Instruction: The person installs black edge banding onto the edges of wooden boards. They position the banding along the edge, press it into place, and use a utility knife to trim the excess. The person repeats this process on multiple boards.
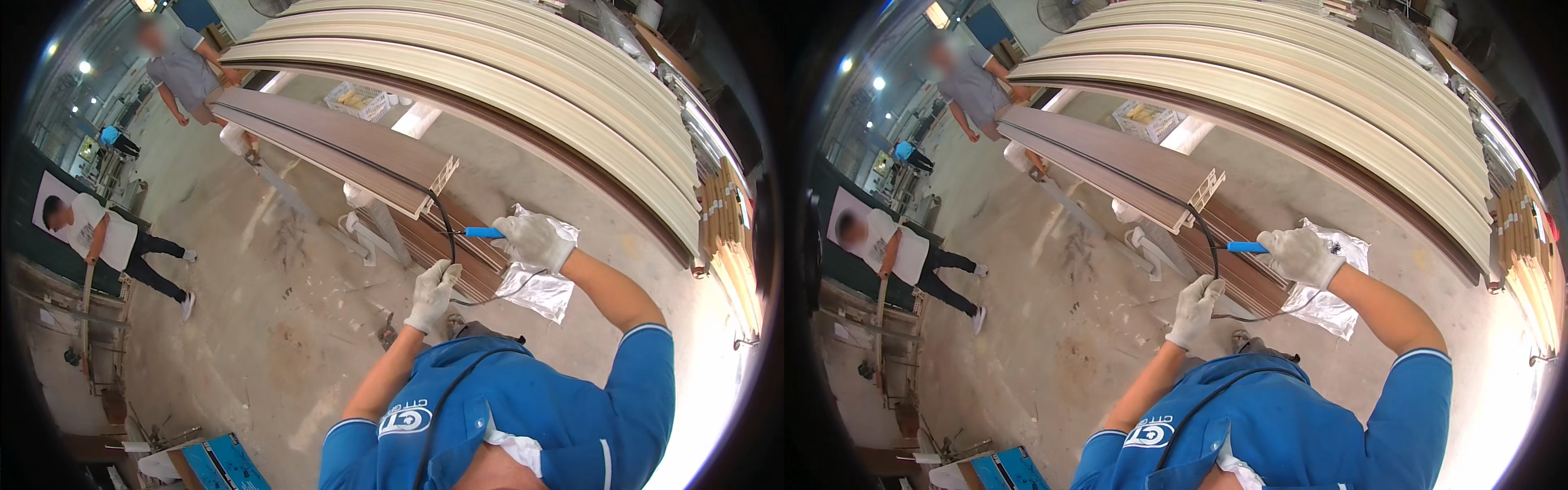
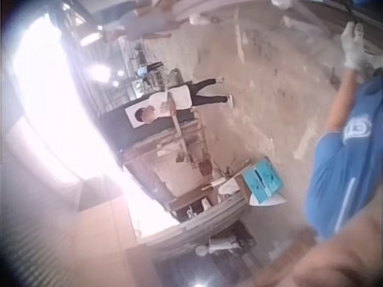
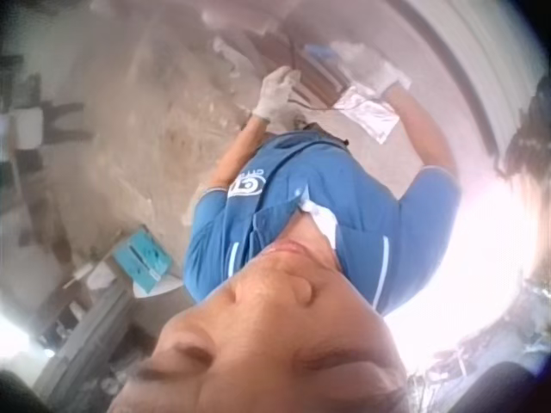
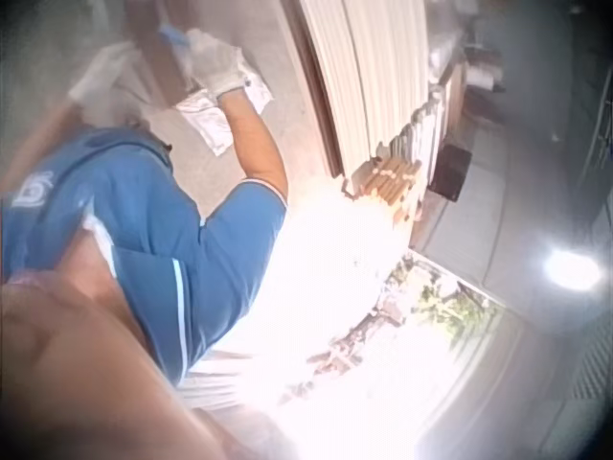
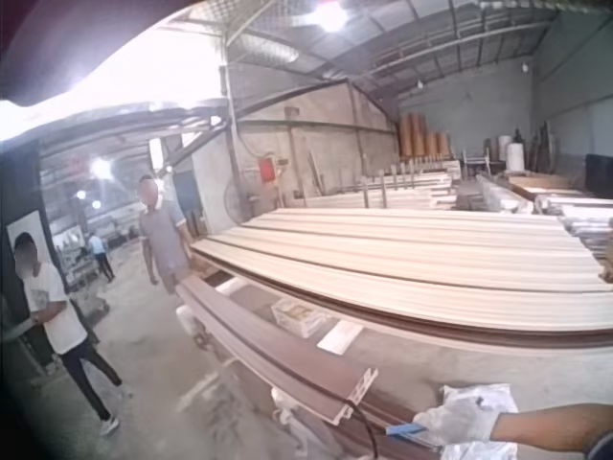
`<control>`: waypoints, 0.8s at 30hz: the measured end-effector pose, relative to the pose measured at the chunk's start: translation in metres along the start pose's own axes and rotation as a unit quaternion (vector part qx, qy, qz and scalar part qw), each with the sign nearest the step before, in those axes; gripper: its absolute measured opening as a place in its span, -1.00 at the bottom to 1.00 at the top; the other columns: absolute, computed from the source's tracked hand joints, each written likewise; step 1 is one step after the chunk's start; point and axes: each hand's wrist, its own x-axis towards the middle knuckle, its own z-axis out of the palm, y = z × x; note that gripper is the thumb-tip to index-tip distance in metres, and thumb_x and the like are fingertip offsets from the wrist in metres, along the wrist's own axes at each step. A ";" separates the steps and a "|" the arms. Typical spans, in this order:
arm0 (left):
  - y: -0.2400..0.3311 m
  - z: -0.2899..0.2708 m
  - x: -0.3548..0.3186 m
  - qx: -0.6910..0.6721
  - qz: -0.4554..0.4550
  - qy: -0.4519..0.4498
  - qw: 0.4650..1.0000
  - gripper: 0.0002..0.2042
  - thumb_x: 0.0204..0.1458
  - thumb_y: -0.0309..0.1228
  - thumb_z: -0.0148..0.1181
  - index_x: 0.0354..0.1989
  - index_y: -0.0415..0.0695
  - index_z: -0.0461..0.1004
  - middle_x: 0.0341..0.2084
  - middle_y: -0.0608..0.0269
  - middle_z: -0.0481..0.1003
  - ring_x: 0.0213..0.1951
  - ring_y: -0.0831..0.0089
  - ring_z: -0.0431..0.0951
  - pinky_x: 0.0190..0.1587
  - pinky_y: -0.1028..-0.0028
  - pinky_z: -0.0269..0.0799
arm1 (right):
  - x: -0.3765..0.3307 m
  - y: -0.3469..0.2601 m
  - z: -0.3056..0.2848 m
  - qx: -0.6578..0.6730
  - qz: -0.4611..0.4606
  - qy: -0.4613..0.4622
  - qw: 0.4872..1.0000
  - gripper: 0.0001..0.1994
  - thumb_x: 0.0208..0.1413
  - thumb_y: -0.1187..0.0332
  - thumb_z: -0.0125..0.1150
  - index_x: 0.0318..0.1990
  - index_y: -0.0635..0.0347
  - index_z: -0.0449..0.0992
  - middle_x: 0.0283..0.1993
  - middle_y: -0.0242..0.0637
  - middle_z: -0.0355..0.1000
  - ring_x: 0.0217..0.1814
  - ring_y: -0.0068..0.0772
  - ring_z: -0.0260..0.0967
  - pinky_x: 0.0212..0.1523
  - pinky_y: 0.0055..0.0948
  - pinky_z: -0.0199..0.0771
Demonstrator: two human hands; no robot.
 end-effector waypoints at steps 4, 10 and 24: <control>0.058 -0.012 -0.024 -0.026 0.021 0.017 0.999 -0.82 0.32 -0.36 0.19 -0.23 -0.24 0.57 -0.55 0.40 0.40 -0.49 0.65 0.31 -0.43 0.53 0.25 | -0.029 0.023 0.030 0.036 -0.002 -0.007 0.999 -0.75 0.28 0.15 0.23 -0.16 0.13 0.41 -0.45 -0.19 0.52 -0.43 -0.06 0.55 -0.46 -0.12 0.52; 0.090 -0.070 -0.088 -0.172 0.064 0.068 0.981 -0.81 0.36 -0.28 0.16 -0.19 -0.15 0.53 -0.54 0.37 0.45 -0.51 0.56 0.44 -0.46 0.50 0.36 | -0.132 0.094 0.027 -0.132 0.227 -0.422 0.868 -0.55 0.34 -0.01 0.08 0.33 -0.20 0.44 0.00 -0.12 0.62 0.00 0.02 0.62 -0.09 -0.05 0.61; 0.010 -0.073 -0.102 -0.408 -0.166 0.185 0.879 -0.67 0.41 -0.10 0.04 -0.30 -0.10 0.44 -0.65 0.42 0.20 -0.60 0.51 0.19 -0.51 0.44 0.19 | 0.040 0.149 -0.080 -0.161 0.236 0.230 0.930 -0.57 0.23 0.18 0.26 0.24 -0.08 0.45 -0.11 -0.18 0.52 -0.05 -0.04 0.48 -0.08 -0.03 0.50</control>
